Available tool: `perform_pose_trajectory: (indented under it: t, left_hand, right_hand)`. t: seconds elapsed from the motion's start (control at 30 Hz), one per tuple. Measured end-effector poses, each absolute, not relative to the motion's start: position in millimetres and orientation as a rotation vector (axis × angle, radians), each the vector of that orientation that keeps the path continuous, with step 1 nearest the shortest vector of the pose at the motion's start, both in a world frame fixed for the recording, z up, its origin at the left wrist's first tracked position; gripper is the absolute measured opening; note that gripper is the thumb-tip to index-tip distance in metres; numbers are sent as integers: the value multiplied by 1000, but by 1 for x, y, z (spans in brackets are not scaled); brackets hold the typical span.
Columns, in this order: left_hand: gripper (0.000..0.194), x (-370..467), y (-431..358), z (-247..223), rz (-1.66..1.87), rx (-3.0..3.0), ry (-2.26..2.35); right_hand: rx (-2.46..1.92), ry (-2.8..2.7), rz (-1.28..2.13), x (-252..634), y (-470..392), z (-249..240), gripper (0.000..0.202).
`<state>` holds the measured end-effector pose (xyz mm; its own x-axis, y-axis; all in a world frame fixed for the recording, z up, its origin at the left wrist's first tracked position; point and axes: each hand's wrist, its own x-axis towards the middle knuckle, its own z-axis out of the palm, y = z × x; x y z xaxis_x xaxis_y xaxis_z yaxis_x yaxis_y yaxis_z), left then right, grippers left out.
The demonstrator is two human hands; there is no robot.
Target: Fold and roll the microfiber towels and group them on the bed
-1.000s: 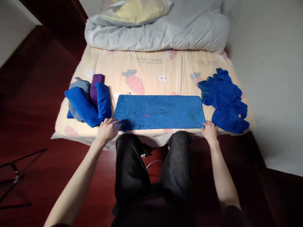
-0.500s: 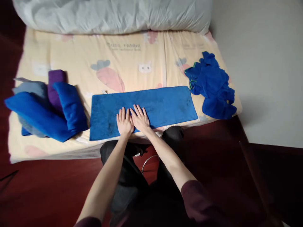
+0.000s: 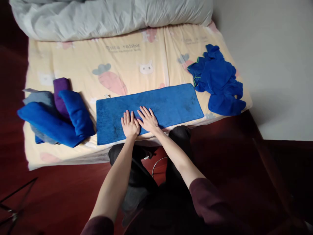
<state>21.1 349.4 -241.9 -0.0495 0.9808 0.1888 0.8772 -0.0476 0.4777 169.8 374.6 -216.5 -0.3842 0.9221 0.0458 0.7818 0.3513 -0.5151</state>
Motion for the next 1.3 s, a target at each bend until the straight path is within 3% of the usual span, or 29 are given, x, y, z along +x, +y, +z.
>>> perform_pose_trajectory:
  t: [0.4,1.3]
  left_hand:
    - [62,19,349,-245,729,2065,2021]
    - [63,20,350,-242,670,1988,2041]
  right_hand:
    - [-1589,-2220,615,260,393,-220,74]
    - [-2104,-2030,330,422,402,-222,76]
